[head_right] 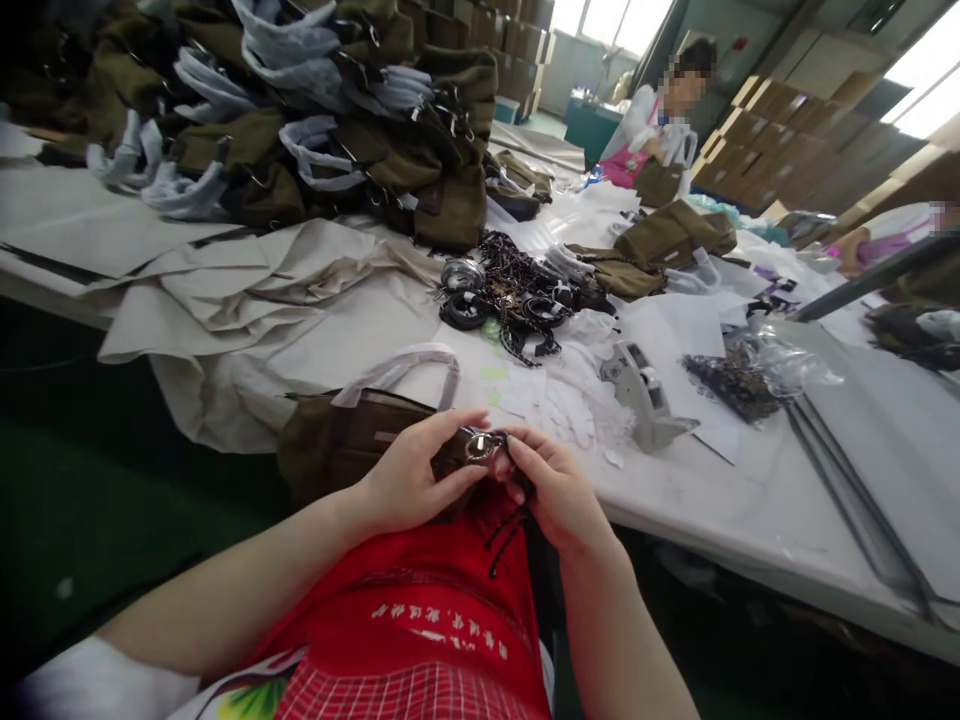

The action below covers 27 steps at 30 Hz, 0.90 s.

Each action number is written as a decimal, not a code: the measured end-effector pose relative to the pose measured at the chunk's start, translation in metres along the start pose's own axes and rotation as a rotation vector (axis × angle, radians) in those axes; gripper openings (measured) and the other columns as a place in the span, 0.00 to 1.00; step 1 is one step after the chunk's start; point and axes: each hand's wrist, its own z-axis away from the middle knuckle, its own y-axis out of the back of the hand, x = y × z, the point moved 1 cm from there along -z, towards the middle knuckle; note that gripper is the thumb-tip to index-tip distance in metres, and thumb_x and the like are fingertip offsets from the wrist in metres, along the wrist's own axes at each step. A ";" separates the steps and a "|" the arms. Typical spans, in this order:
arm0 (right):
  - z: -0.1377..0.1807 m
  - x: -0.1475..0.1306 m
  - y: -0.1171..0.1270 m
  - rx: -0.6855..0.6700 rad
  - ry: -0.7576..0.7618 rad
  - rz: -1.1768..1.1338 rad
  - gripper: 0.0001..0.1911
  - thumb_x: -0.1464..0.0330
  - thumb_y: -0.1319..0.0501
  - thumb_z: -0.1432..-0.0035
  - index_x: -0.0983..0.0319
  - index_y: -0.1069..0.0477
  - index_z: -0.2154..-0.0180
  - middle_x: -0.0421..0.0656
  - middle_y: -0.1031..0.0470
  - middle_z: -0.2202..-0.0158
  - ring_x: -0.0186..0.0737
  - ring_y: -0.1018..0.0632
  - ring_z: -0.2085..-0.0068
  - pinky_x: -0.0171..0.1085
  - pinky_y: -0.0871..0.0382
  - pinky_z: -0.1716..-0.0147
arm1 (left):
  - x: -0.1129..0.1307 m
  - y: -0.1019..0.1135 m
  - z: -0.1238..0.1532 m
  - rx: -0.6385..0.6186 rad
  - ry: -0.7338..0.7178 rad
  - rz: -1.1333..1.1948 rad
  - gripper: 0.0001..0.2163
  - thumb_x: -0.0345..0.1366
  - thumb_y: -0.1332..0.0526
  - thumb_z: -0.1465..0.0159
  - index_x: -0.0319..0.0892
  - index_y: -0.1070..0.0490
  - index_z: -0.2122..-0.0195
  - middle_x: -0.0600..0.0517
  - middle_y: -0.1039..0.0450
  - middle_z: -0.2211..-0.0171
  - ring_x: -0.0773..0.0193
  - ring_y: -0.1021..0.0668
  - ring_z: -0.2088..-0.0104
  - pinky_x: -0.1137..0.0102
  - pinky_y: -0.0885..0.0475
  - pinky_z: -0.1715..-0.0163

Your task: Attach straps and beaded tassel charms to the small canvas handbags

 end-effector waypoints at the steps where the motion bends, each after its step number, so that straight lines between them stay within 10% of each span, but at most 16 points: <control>1: 0.003 0.006 0.001 0.001 -0.014 -0.033 0.14 0.58 0.34 0.44 0.60 0.24 0.61 0.40 0.30 0.74 0.32 0.34 0.76 0.29 0.44 0.83 | -0.002 -0.005 0.001 -0.067 0.085 0.133 0.12 0.40 0.39 0.37 0.39 0.27 0.55 0.45 0.22 0.59 0.58 0.22 0.59 0.63 0.27 0.54; 10: 0.006 0.029 0.018 0.013 0.004 -0.063 0.13 0.60 0.34 0.43 0.61 0.23 0.59 0.39 0.28 0.74 0.29 0.32 0.75 0.28 0.42 0.80 | -0.013 -0.021 0.012 -0.179 0.525 0.831 0.18 0.48 0.34 0.42 0.36 0.27 0.64 0.50 0.24 0.73 0.66 0.24 0.71 0.70 0.31 0.66; 21: 0.002 0.034 0.017 0.014 0.105 0.287 0.14 0.57 0.38 0.41 0.59 0.25 0.58 0.41 0.22 0.68 0.37 0.24 0.68 0.37 0.30 0.66 | -0.016 -0.031 0.020 -0.327 0.632 0.797 0.18 0.49 0.34 0.41 0.35 0.25 0.66 0.51 0.27 0.77 0.68 0.26 0.75 0.73 0.34 0.71; 27: 0.012 0.029 0.017 0.284 0.471 0.758 0.09 0.63 0.40 0.39 0.56 0.22 0.62 0.46 0.23 0.61 0.46 0.24 0.57 0.45 0.31 0.54 | -0.018 -0.040 0.025 -0.109 0.638 0.896 0.16 0.47 0.34 0.41 0.37 0.26 0.65 0.53 0.27 0.76 0.69 0.27 0.74 0.74 0.34 0.69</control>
